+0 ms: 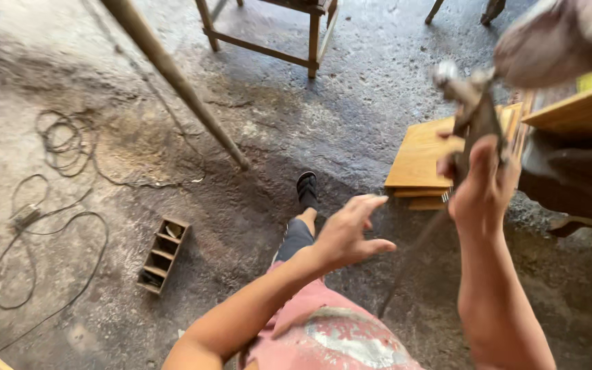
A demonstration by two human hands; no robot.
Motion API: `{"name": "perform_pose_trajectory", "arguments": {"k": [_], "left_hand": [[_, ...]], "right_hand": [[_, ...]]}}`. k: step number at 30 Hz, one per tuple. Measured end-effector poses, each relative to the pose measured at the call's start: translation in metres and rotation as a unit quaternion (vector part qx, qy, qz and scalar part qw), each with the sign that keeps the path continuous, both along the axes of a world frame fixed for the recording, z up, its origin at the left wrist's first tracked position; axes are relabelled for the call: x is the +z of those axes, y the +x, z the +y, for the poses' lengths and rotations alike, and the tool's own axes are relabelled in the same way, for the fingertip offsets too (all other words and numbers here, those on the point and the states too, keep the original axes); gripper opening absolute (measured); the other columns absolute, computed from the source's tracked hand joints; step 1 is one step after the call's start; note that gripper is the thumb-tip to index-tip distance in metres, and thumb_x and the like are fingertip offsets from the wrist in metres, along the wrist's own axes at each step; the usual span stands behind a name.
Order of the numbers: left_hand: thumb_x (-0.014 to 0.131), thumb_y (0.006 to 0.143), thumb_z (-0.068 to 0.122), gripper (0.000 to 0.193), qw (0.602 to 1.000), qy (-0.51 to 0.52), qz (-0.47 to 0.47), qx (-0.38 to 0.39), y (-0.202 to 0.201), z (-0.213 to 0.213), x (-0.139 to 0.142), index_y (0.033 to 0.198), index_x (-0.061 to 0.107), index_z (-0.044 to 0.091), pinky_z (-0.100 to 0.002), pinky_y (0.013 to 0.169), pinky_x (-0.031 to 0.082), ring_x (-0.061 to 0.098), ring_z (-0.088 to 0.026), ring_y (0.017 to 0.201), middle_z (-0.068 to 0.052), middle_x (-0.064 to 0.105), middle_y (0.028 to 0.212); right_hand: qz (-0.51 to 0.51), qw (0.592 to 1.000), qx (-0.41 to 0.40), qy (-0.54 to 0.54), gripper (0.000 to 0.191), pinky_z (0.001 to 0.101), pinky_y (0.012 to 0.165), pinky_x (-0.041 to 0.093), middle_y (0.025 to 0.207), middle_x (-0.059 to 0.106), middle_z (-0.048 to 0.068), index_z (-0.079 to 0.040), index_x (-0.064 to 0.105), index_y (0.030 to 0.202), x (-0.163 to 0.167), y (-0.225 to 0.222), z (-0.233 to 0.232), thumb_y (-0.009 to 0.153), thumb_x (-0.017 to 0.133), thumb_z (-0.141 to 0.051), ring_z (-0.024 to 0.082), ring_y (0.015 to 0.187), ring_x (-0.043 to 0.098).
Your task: The person pours brown stain from a can into the cup of a spray gun, connects the gun's hose to an air compressor, and sprays the surfaces of a wooden stool and other furniture pieces, moving around the items to coat them.
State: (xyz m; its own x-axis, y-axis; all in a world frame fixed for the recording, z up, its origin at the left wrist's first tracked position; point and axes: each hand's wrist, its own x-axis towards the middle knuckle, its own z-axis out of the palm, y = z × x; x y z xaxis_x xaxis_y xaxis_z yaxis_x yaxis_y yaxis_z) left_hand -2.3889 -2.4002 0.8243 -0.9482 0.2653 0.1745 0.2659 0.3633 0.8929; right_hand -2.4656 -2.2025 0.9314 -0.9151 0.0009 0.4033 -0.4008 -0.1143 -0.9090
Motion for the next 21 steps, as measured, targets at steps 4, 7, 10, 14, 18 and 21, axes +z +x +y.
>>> {"name": "perform_pose_trajectory", "arguments": {"k": [4, 7, 10, 14, 18, 21], "left_hand": [[0.087, 0.072, 0.046, 0.088, 0.997, 0.072, -0.003, -0.036, -0.170, 0.041, -0.067, 0.137, 0.053, -0.002, -0.045, 0.097, 0.052, 0.064, -0.039, 0.118, -0.024, 0.064, 0.128], [0.069, 0.088, 0.036, 0.033, 0.970, 0.013, -0.241, 0.033, -0.270, 0.032, -0.115, 0.103, 0.075, 0.007, -0.046, 0.088, 0.057, 0.073, -0.037, 0.098, -0.019, 0.077, 0.099], [0.066, 0.080, 0.029, 0.025, 0.945, -0.144, -0.292, 0.021, -0.318, -0.033, -0.161, 0.096, 0.075, 0.011, -0.052, 0.078, 0.056, 0.071, -0.040, 0.092, -0.020, 0.074, 0.096], [0.067, 0.088, 0.025, 0.018, 0.849, -0.176, -0.488, 0.103, -0.366, -0.128, -0.185, 0.092, 0.077, 0.010, -0.044, 0.071, 0.062, 0.077, -0.030, 0.070, -0.015, 0.074, 0.075], [0.073, 0.087, 0.024, 0.020, 0.910, -0.167, -0.218, 0.310, -0.423, -0.169, -0.167, 0.086, 0.074, 0.004, -0.051, 0.076, 0.054, 0.068, -0.040, 0.086, -0.019, 0.071, 0.088], [0.051, 0.109, 0.013, 0.027, 0.904, -0.131, -0.155, 0.376, -0.484, -0.200, -0.141, 0.088, 0.061, 0.000, -0.049, 0.084, 0.052, 0.063, -0.038, 0.091, -0.021, 0.065, 0.096]], "right_hand": [[-0.020, 0.999, -0.003, -0.050, 0.079, 0.0290, 0.058, 0.052, 0.119, 0.068, 0.021, 0.008, 0.052, 0.141, 0.045, -0.200, -0.076, 0.110, 0.057, -0.064, 0.019, 0.078, 0.066], [0.031, 0.999, -0.001, -0.017, 0.081, 0.0323, 0.059, 0.058, 0.131, 0.062, 0.021, 0.006, 0.039, 0.148, 0.088, -0.307, -0.107, 0.109, 0.052, -0.064, 0.023, 0.095, 0.069], [0.031, 0.999, 0.010, -0.028, 0.080, 0.0353, 0.065, 0.057, 0.136, 0.058, 0.019, 0.004, 0.035, 0.153, 0.123, -0.345, -0.106, 0.110, 0.047, -0.062, 0.025, 0.106, 0.067], [0.033, 0.999, -0.025, 0.020, 0.079, 0.0343, 0.064, 0.053, 0.134, 0.055, 0.017, 0.005, 0.038, 0.150, 0.154, -0.375, -0.089, 0.114, 0.047, -0.064, 0.025, 0.105, 0.065], [-0.005, 0.995, -0.066, 0.080, 0.085, 0.0308, 0.063, 0.051, 0.126, 0.058, 0.016, 0.006, 0.039, 0.148, 0.154, -0.385, -0.082, 0.109, 0.050, -0.069, 0.022, 0.091, 0.067], [-0.038, 0.991, -0.071, 0.105, 0.094, 0.0306, 0.063, 0.052, 0.130, 0.058, 0.015, 0.010, 0.038, 0.148, 0.130, -0.387, -0.080, 0.104, 0.055, -0.071, 0.021, 0.100, 0.065]]}}
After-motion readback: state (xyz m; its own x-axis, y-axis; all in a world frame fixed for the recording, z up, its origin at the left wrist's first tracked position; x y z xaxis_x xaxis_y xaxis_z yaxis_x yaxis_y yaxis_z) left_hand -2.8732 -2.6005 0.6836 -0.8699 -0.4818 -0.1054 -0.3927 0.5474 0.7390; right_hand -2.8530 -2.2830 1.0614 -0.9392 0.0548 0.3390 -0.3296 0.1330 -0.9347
